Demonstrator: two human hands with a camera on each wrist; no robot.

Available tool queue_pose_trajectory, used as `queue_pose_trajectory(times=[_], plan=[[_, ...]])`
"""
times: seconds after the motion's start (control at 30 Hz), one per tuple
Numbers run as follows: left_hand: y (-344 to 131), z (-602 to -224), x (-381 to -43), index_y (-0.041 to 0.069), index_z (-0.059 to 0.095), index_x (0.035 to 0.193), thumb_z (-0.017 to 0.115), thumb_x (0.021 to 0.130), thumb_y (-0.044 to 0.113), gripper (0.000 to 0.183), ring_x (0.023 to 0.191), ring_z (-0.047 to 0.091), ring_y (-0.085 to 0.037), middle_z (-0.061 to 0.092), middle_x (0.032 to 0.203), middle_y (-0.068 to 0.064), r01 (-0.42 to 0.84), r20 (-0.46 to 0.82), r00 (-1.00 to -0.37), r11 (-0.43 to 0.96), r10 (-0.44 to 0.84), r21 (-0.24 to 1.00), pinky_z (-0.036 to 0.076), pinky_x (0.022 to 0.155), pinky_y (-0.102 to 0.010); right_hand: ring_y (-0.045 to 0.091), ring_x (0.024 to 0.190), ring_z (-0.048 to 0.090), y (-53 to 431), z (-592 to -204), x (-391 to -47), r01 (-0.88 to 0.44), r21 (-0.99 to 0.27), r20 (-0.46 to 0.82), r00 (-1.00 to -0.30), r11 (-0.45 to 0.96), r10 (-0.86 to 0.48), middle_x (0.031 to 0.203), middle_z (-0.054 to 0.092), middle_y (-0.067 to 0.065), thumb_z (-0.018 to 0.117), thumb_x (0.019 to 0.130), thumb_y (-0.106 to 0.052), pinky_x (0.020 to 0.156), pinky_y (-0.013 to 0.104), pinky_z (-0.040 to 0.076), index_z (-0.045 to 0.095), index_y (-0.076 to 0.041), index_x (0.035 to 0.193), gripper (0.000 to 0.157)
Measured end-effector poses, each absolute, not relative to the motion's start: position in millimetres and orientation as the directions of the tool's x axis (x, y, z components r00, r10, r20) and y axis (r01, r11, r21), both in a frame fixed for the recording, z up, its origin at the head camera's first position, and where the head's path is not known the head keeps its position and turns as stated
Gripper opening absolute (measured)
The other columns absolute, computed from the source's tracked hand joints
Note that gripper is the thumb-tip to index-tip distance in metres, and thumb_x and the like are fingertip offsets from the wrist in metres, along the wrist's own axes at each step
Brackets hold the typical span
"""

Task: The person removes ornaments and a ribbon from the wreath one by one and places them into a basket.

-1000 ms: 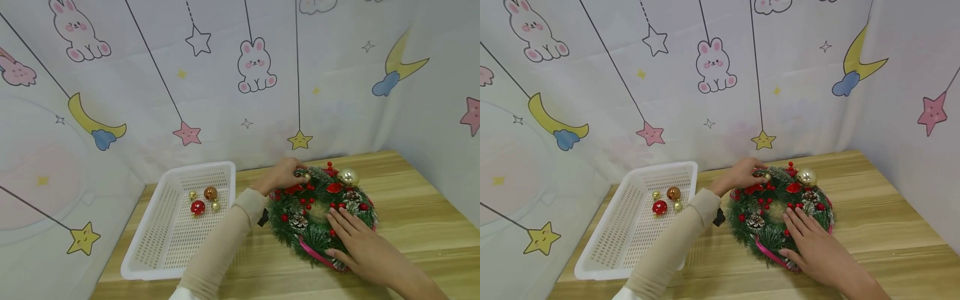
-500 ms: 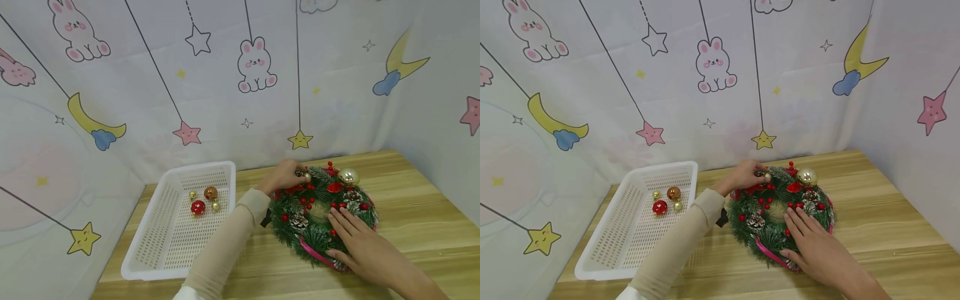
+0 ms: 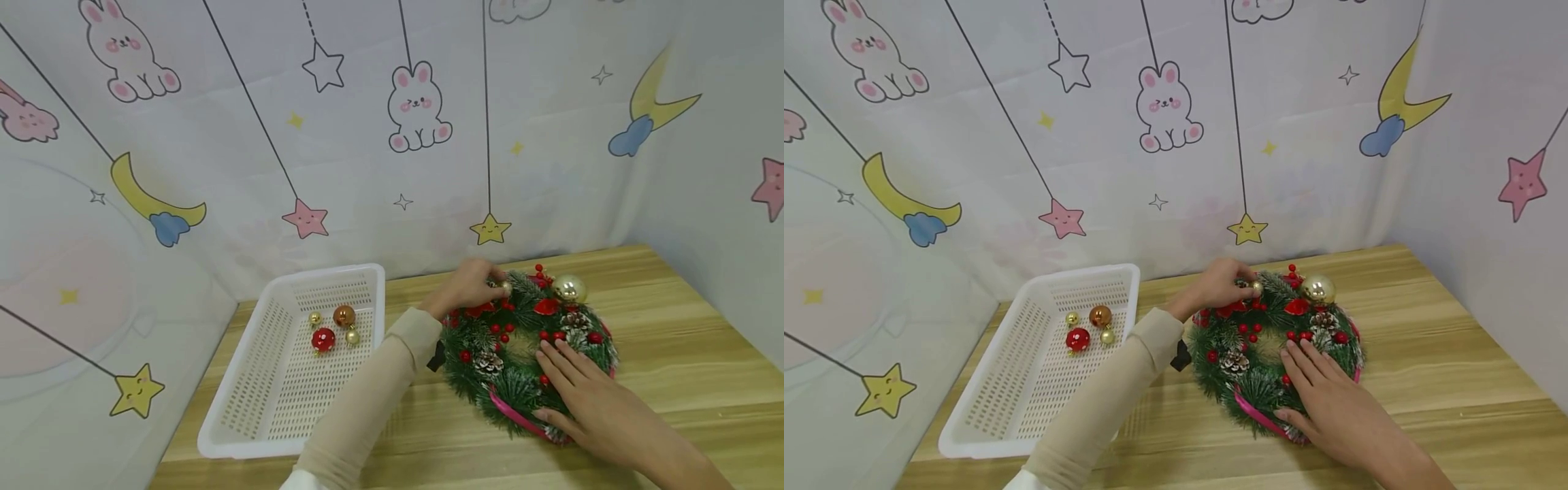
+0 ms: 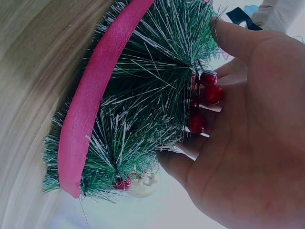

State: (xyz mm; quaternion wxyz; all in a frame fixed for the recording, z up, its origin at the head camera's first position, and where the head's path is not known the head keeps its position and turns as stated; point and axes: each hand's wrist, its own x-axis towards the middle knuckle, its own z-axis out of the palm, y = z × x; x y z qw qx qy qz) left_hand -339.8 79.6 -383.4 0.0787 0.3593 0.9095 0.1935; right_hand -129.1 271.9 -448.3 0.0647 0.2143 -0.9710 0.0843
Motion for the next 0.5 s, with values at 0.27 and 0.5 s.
queue_pose_trajectory(times=[0.27,0.5], plan=[[76.7,-378.4,-335.3,0.012,0.081,0.117,0.071,0.103,0.026,0.022,0.095,0.074,-0.012,0.082,0.112,-0.003,0.640,0.005,-0.706,0.636,0.708,0.431,0.058,0.085,-0.023,0.043,0.155,0.037,271.5,-448.5,-129.2,-0.428,-0.137,0.162,-0.899,0.893,-0.406,0.168,0.041,0.016,0.063,0.099,-0.061,0.120,0.061,0.038,0.045,-0.006,0.159,0.083],[70.4,-374.9,-332.4,0.009,0.077,0.126,0.073,0.101,0.026,0.030,0.106,0.076,-0.013,0.079,0.124,-0.006,0.611,-0.022,-0.712,0.634,0.702,0.474,0.060,0.091,-0.023,0.044,0.154,0.037,271.9,-449.2,-128.9,-0.426,-0.139,0.158,-0.901,0.894,-0.405,0.168,0.041,0.017,0.063,0.099,-0.061,0.121,0.061,0.038,0.045,-0.006,0.159,0.083]])
